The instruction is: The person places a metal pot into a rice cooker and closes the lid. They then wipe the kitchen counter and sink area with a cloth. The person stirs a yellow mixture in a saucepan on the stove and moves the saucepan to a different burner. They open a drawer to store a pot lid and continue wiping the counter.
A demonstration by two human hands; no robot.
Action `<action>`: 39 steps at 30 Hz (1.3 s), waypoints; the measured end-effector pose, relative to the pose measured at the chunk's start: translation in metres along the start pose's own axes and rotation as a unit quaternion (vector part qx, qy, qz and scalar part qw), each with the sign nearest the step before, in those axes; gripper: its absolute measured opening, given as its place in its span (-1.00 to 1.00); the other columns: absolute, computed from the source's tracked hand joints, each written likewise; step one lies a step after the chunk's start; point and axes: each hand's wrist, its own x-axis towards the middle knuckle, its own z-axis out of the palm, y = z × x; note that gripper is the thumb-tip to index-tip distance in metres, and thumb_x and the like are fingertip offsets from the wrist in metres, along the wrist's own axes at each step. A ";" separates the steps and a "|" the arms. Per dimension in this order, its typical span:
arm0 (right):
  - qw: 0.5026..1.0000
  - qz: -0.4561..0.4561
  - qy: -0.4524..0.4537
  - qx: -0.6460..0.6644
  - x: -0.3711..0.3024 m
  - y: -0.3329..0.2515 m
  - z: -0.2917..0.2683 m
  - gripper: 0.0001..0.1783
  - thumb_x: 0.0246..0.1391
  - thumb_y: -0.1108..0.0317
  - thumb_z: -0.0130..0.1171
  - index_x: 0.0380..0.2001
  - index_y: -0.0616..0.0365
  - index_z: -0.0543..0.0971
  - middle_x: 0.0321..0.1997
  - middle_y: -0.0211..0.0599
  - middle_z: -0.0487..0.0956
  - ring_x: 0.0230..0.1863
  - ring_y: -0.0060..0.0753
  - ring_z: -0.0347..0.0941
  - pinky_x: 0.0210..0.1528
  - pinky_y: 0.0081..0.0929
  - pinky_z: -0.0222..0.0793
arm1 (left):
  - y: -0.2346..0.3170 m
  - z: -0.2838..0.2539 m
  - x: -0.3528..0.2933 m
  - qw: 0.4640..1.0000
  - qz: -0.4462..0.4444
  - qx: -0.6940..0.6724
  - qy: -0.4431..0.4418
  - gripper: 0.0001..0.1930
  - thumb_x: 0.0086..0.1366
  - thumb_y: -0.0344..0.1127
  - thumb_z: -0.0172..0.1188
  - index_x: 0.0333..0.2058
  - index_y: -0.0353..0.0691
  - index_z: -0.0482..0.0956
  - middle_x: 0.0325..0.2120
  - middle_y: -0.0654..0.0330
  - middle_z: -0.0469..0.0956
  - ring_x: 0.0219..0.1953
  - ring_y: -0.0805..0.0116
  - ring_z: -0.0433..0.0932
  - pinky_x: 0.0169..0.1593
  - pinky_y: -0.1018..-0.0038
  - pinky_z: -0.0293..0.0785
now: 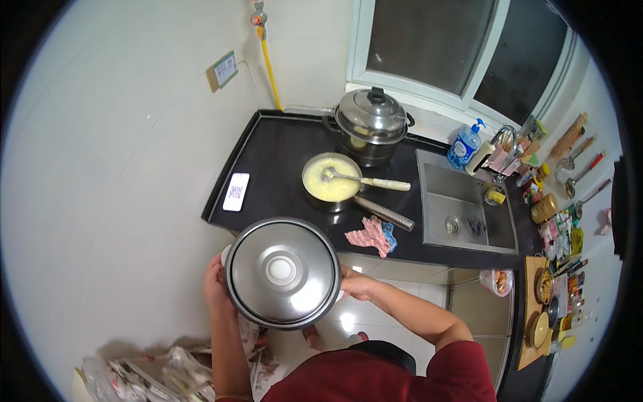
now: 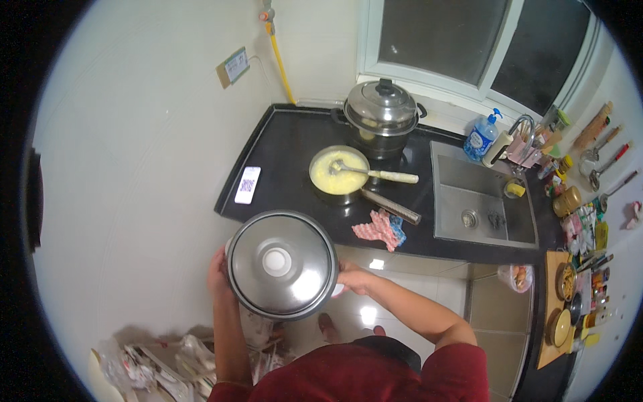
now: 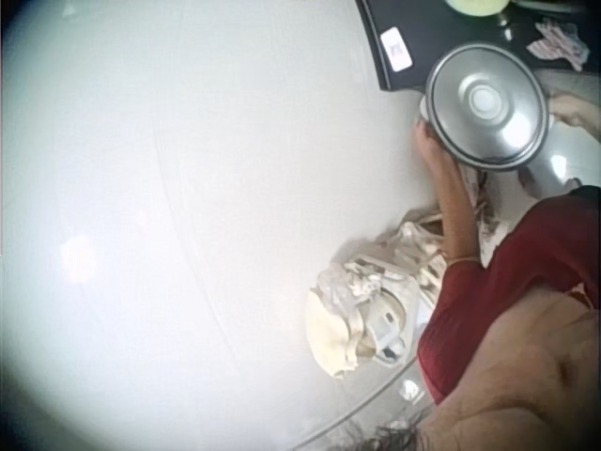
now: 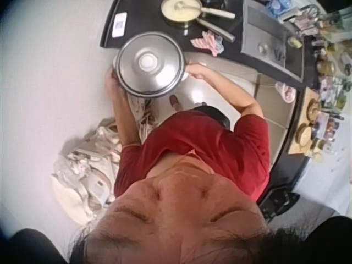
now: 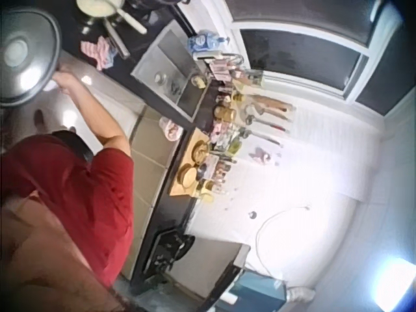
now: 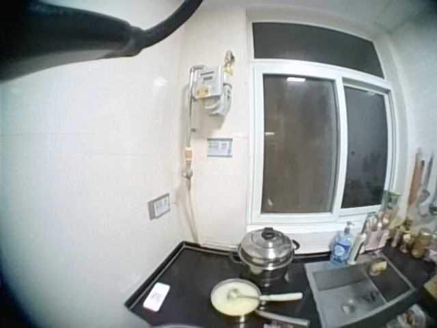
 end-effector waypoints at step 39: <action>0.964 0.044 0.243 0.100 0.033 0.357 -0.222 -0.71 -0.02 0.52 0.08 -0.16 0.25 0.49 -0.32 -0.38 0.54 -0.40 -0.56 0.39 -0.42 -0.58 0.29 | -0.518 -0.320 0.029 0.881 -0.263 0.128 0.370 -0.51 0.22 -0.11 0.13 0.05 -0.17 0.25 -0.29 0.26 0.32 -0.32 0.40 0.36 -0.37 0.46 0.28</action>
